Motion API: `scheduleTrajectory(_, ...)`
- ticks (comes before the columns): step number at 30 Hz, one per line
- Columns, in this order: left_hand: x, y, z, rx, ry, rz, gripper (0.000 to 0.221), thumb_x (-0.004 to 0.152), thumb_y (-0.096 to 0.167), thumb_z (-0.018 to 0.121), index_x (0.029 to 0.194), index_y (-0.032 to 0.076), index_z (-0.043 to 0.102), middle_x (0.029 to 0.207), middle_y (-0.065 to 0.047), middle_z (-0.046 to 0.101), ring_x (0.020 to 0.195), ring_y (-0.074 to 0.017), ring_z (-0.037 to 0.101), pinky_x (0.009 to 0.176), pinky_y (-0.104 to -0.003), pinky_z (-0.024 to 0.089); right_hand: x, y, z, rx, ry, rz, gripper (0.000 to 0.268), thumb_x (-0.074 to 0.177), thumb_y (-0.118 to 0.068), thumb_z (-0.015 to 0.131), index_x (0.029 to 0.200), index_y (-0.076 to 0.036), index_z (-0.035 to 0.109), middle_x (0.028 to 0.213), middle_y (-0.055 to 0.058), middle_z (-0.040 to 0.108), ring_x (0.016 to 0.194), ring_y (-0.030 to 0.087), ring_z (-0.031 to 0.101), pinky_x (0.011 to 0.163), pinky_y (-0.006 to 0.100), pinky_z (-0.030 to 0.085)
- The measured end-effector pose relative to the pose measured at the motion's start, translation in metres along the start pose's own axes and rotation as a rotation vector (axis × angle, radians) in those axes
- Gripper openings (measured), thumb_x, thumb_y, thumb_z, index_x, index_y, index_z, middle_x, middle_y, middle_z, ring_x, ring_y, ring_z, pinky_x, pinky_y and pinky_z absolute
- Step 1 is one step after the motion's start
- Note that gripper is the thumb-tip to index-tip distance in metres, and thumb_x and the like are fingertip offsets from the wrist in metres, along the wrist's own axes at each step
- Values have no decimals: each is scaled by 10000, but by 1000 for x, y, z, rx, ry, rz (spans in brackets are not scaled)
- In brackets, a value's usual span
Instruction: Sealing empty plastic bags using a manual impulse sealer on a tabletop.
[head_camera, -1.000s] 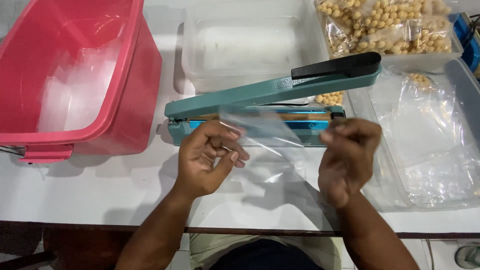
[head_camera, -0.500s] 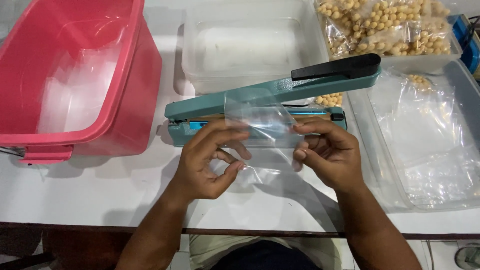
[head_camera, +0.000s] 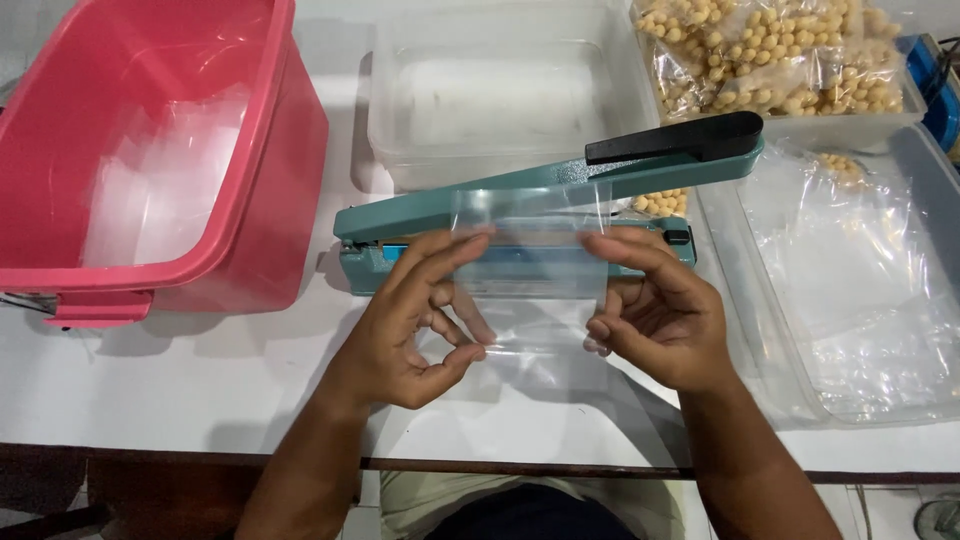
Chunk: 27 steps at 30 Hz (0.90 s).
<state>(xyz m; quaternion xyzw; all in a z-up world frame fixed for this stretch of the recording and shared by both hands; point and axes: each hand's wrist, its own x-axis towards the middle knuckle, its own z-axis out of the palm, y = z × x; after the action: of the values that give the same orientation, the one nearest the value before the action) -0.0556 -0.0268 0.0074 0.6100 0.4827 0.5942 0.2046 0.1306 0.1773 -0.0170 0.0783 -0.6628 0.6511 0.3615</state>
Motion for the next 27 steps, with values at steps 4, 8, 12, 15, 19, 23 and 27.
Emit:
scheduleTrajectory(4, -2, -3, 0, -8, -2, -10, 765, 853, 23, 720, 1528, -29, 362, 1517, -255, 370, 823, -283, 759, 645, -383, 696, 1, -2, 4, 7, -2, -4, 629, 780, 111, 727, 1348, 210, 475, 1403, 287, 511, 594, 165, 739, 531, 259, 674)
scheduleTrajectory(8, -3, -7, 3, -25, -3, -25, 848, 830, -9, 708, 1563, -31, 281, 1584, -252, 296, 819, -282, 764, 650, -376, 697, 4, -2, 5, 12, -21, -20, 721, 768, 102, 731, 1412, 177, 415, 1500, 288, 429, 650, 198, 764, 561, 233, 670)
scheduleTrajectory(12, -1, -4, 2, 51, -25, -18, 876, 830, -22, 683, 1579, -26, 228, 1604, -275, 268, 819, -288, 766, 653, -391, 696, 5, -3, 3, -47, -54, -29, 773, 799, 61, 734, 1479, 123, 372, 1594, 248, 351, 756, 206, 781, 625, 208, 664)
scheduleTrajectory(15, -3, 1, -3, 236, -86, -79, 951, 870, 7, 742, 1619, 113, 165, 1706, -202, 235, 835, -132, 820, 587, -167, 608, 4, -14, 0, -190, -144, 83, 805, 891, 21, 712, 1575, 27, 288, 1680, 183, 216, 636, 113, 663, 605, 176, 627)
scheduleTrajectory(19, -1, 2, -1, 231, -88, -97, 1031, 867, 0, 742, 1636, 147, 71, 1736, -206, 193, 818, -136, 805, 604, -173, 596, 4, -14, 0, -205, -137, 93, 831, 888, -1, 715, 1584, 15, 262, 1700, 185, 177, 618, 118, 657, 598, 179, 621)
scheduleTrajectory(23, -2, -1, 0, 252, -63, -105, 1007, 865, 7, 721, 1634, 127, 82, 1742, -205, 156, 817, -129, 803, 611, -179, 602, 1, -12, -5, -188, -176, 124, 794, 900, 11, 710, 1576, -13, 295, 1657, 181, 257, 693, 125, 656, 675, 206, 619)
scheduleTrajectory(27, -4, -4, 0, 284, -15, -83, 999, 879, 13, 728, 1639, 143, 94, 1751, -189, 141, 845, -140, 820, 632, -192, 626, -1, -10, -7, -163, -185, 146, 604, 907, -81, 747, 1457, -33, 500, 1557, 197, 433, 932, 240, 780, 782, 278, 688)
